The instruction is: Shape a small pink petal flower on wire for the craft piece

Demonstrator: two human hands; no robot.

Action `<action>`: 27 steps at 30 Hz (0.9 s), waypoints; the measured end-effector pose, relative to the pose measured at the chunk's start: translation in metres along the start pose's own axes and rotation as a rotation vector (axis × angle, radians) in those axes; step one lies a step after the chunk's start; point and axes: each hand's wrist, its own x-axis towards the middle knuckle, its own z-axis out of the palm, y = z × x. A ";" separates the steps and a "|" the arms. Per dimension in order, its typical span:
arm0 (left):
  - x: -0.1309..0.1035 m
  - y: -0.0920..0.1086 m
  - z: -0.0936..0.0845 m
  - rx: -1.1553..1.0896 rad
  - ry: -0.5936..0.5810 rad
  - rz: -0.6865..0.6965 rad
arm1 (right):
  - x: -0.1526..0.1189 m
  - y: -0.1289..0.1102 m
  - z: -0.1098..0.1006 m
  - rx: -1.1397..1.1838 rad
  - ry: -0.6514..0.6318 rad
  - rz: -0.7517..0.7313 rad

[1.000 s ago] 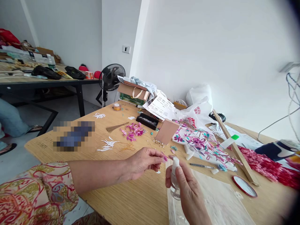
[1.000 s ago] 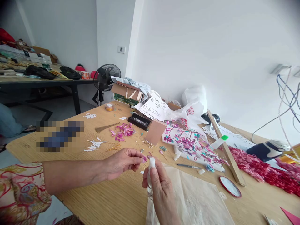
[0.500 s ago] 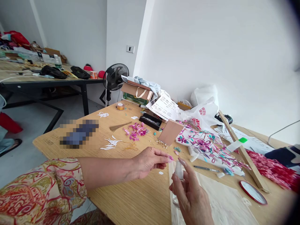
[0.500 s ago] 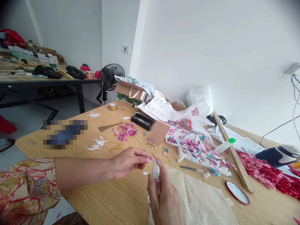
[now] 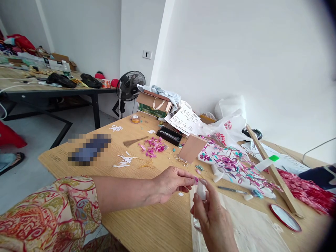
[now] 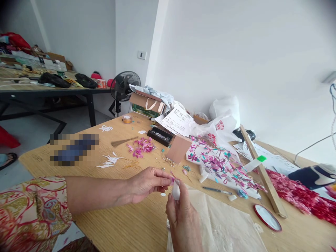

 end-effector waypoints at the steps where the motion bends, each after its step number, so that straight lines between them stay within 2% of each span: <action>1: 0.000 0.000 0.000 0.014 0.005 0.005 | 0.000 0.000 0.001 0.000 -0.003 0.005; 14: 0.003 -0.006 -0.003 0.040 -0.018 0.026 | -0.003 0.000 0.000 0.001 0.009 0.018; 20: 0.002 -0.004 0.001 0.051 -0.017 0.014 | -0.003 0.002 0.001 0.033 -0.011 -0.019; 27: 0.003 -0.010 -0.001 0.073 -0.068 0.012 | -0.004 0.008 -0.001 0.047 -0.012 -0.011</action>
